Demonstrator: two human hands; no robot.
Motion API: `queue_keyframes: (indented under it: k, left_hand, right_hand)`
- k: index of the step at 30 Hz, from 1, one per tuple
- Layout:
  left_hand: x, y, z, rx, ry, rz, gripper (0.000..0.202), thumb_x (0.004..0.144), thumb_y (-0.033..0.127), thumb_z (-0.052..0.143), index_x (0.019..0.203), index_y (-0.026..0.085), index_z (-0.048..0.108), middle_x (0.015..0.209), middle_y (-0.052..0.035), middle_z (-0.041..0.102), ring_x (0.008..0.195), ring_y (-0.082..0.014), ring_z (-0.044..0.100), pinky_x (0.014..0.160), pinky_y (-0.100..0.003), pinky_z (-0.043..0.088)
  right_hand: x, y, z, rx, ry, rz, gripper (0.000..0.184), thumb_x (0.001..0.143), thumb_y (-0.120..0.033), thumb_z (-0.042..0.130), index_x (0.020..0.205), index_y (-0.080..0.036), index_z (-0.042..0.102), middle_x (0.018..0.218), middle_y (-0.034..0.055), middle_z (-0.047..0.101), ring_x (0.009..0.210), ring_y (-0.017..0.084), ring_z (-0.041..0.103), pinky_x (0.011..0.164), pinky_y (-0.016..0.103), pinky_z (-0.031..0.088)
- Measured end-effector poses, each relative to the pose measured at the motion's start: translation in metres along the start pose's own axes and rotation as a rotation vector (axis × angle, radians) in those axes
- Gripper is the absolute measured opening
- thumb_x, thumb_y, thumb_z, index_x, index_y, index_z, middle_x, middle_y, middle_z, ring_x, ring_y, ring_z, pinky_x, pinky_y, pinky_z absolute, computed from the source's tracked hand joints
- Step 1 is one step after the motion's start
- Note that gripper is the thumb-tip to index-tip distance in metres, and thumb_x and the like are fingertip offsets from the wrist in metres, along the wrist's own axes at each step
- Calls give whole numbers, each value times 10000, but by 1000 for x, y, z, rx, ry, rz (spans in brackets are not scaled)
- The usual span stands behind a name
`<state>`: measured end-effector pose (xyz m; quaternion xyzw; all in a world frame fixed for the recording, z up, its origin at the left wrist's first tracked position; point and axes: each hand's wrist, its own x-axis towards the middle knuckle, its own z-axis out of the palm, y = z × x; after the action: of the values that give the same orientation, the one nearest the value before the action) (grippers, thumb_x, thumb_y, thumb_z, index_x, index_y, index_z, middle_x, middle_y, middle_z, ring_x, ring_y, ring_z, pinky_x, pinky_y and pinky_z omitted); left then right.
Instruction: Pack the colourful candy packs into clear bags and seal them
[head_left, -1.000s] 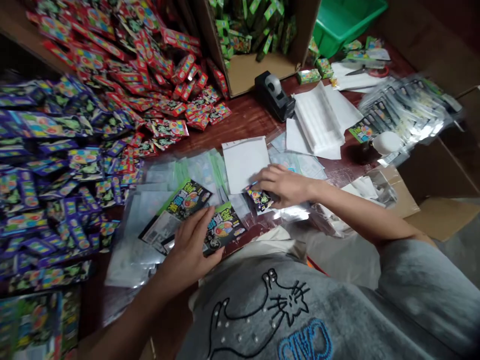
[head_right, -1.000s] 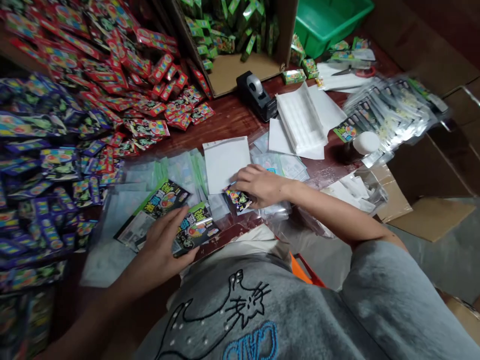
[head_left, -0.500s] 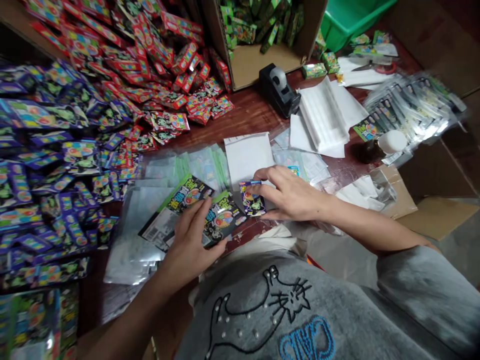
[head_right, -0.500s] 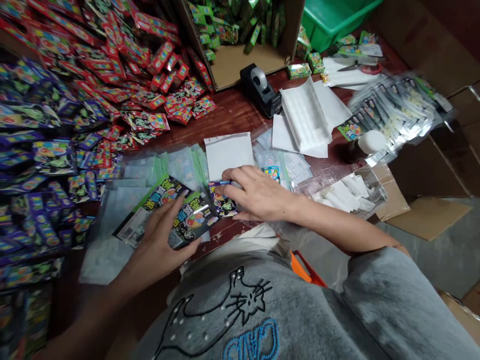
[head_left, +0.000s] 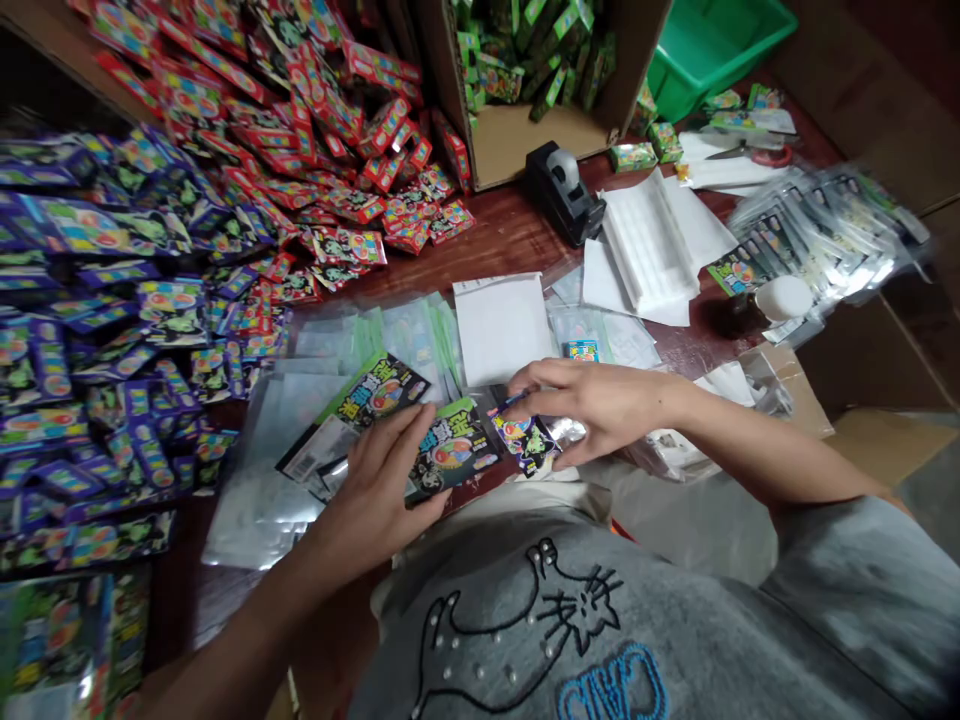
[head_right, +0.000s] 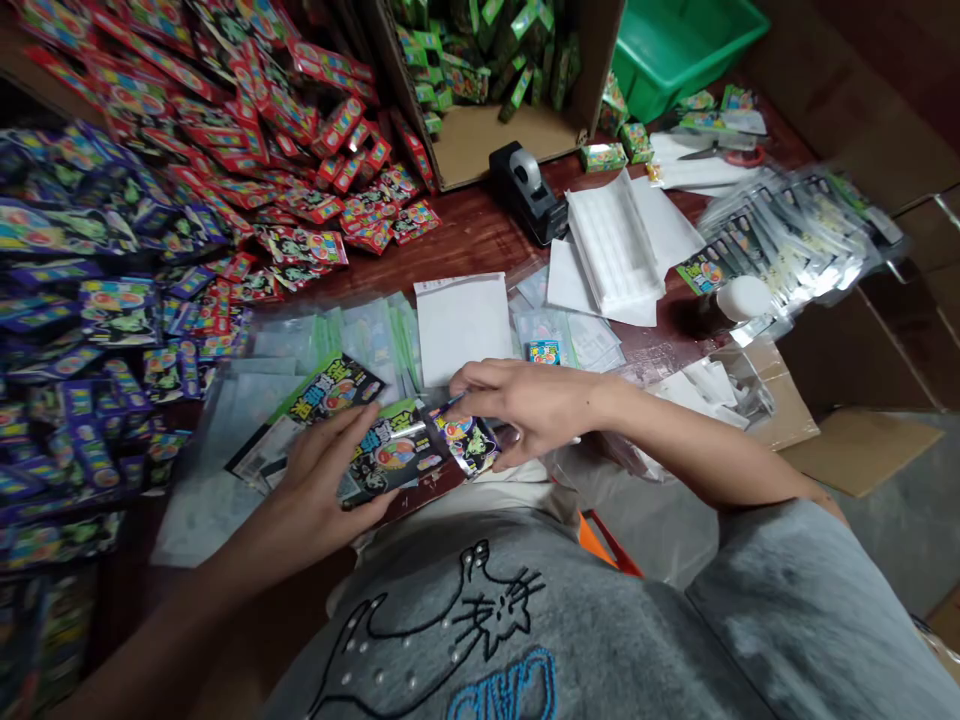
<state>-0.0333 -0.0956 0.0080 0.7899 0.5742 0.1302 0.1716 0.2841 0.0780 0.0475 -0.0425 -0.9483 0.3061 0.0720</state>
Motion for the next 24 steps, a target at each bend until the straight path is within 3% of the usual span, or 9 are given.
queue_keyframes:
  k: [3,7,11,14,17,20,22,24]
  left_hand:
    - [0,1,0,-2,-30,64,927,1021,353,642,1781,321,113,1617,-174,501,1490,-403,534,1252,-591,473]
    - [3,10,4,-31,2,26,925,1018,371,654,1779,332,128,1601,-166,506,1492,-389,538,1247,-568,493]
    - [8,17,10,-47,62,-19,954,1005,366,691,1775,331,130,1606,-175,484,1516,-391,519,1262,-584,485]
    - [14,20,11,-48,100,-55,973,1001,369,700,1777,345,113,1621,-171,470,1538,-395,500,1269,-604,480]
    - [21,23,11,-54,110,-62,975,1002,376,694,1775,380,101,1627,-154,480,1537,-399,504,1250,-621,498]
    - [25,25,13,-64,96,-60,958,1003,400,691,1774,391,123,1626,-152,489,1524,-419,511,1247,-649,494]
    - [26,21,16,-60,85,-77,934,1007,405,681,1774,384,148,1623,-155,486,1514,-434,516,1254,-670,481]
    - [25,15,18,-48,68,-99,909,1013,400,663,1772,381,164,1634,-155,471,1517,-452,509,1262,-696,463]
  right_hand:
    - [7,2,-1,12,-37,-10,589,989,-402,805,1487,-144,628,1474,171,607,1353,293,625,1163,428,549]
    - [14,1,7,-58,36,43,617,990,-419,811,1499,-133,615,1468,203,605,1347,327,628,1141,490,572]
    - [13,2,21,-9,122,72,721,955,-460,851,1490,-69,566,1487,256,608,1387,332,617,1181,480,558]
    - [8,1,36,-8,277,202,692,913,-591,849,1386,-139,624,1690,274,456,1595,390,437,1297,576,436]
    - [2,-7,56,-24,294,269,630,873,-676,847,1265,-202,708,1833,202,272,1705,436,238,1343,660,319]
    - [-16,-7,66,-9,295,288,665,899,-661,836,1394,-238,698,1878,164,143,1740,393,170,1361,617,301]
    - [-39,4,61,-31,355,389,826,903,-664,833,1567,-238,587,1883,178,89,1747,373,154,1373,597,286]
    - [-64,23,52,-78,361,540,1039,857,-683,867,1680,-203,453,1865,223,141,1734,415,165,1371,657,249]
